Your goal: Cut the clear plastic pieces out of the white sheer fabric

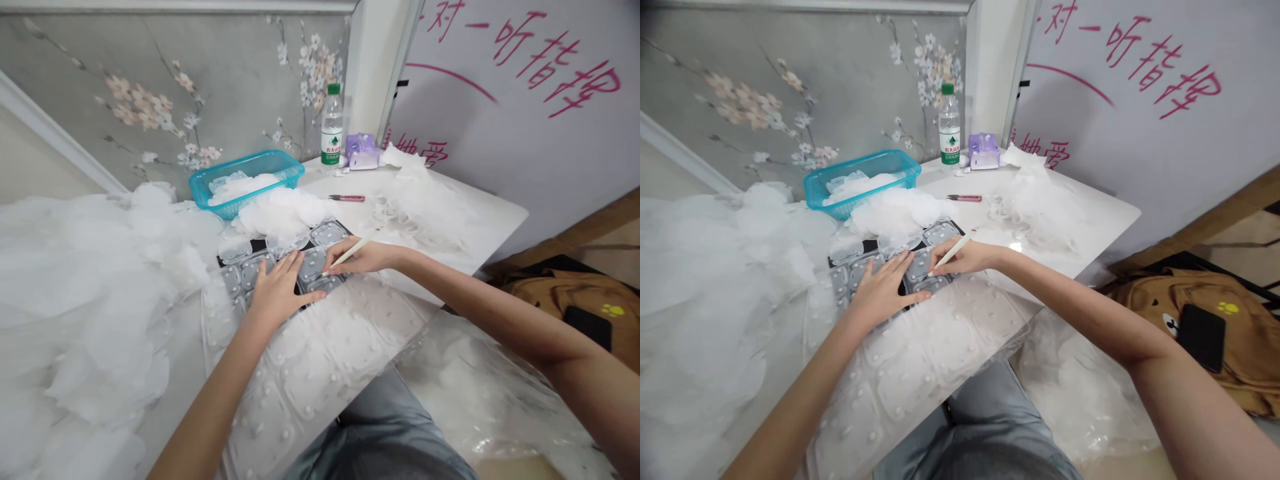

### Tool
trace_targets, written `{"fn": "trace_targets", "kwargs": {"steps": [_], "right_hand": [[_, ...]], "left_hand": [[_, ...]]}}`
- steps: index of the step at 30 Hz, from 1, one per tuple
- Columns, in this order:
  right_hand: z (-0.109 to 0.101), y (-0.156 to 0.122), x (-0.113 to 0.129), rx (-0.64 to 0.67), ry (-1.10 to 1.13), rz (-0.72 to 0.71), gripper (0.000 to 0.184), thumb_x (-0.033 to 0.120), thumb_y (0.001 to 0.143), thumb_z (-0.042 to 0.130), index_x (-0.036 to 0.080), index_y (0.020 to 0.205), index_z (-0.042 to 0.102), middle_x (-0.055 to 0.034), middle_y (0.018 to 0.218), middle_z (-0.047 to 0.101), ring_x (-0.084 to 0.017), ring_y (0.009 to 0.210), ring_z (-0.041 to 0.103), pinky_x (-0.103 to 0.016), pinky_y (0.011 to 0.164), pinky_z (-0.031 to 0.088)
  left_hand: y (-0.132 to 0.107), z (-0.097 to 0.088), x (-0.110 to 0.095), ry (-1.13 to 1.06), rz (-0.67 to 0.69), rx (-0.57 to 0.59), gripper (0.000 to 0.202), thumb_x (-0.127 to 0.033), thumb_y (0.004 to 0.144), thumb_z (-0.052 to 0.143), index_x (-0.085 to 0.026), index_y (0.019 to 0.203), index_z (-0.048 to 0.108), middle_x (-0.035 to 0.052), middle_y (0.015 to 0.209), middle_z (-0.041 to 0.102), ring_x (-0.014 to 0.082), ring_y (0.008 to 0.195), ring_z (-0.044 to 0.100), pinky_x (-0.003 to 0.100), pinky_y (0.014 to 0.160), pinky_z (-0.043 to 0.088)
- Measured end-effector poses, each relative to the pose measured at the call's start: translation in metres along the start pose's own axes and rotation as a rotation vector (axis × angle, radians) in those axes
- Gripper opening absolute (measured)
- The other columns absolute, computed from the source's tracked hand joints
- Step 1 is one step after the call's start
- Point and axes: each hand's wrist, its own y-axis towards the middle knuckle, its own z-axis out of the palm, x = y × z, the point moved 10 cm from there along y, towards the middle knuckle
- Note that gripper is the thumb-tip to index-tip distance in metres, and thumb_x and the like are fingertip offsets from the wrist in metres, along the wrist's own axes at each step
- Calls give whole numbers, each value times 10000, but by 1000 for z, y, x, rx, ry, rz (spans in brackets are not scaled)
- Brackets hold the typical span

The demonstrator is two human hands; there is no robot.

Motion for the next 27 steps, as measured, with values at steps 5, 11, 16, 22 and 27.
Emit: {"fn": "trace_targets", "kwargs": {"steps": [5, 11, 16, 22, 27], "right_hand": [[-8, -2, 16, 82, -134, -14, 153, 237, 828, 566, 106, 797, 639, -24, 703, 626, -83, 628, 524, -190, 591, 402], [-21, -10, 8, 62, -76, 102, 107, 216, 761, 603, 121, 782, 646, -20, 711, 641, -87, 624, 543, -192, 560, 404], [-53, -17, -15, -447, 428, 133, 150, 300, 713, 608, 176, 725, 524, 61, 500, 491, -65, 413, 418, -203, 406, 321], [-58, 7, -34, -803, 678, 196, 435, 476, 621, 644, 223, 642, 291, 107, 434, 319, -35, 347, 167, -212, 358, 137], [-42, 22, -54, -812, 475, 344, 446, 414, 592, 701, 225, 629, 299, 94, 468, 320, -53, 399, 244, -216, 388, 189]], "left_hand": [[0, -1, 0, -16, -2, -2, 856, -691, 787, 440, -182, 1451, 261, 97, 1517, 247, 291, 1380, 279, 571, 1125, 97], [-2, -4, -2, 5, 22, -39, 843, -676, 780, 462, -183, 1440, 285, 105, 1504, 289, 302, 1365, 307, 572, 1116, 135], [-3, -27, -18, 51, 3, -260, 606, -514, 878, 411, -101, 1319, 469, 177, 1386, 472, 299, 1269, 437, 543, 1112, 158], [3, -6, -48, -26, 256, -178, 468, -430, 945, 327, -292, 1387, 392, 73, 1503, 317, 253, 1377, 291, 529, 1086, 247], [-10, 3, -33, -56, 184, -207, 453, -424, 936, 353, -306, 1368, 422, 78, 1500, 321, 276, 1368, 309, 536, 1066, 287]]}}
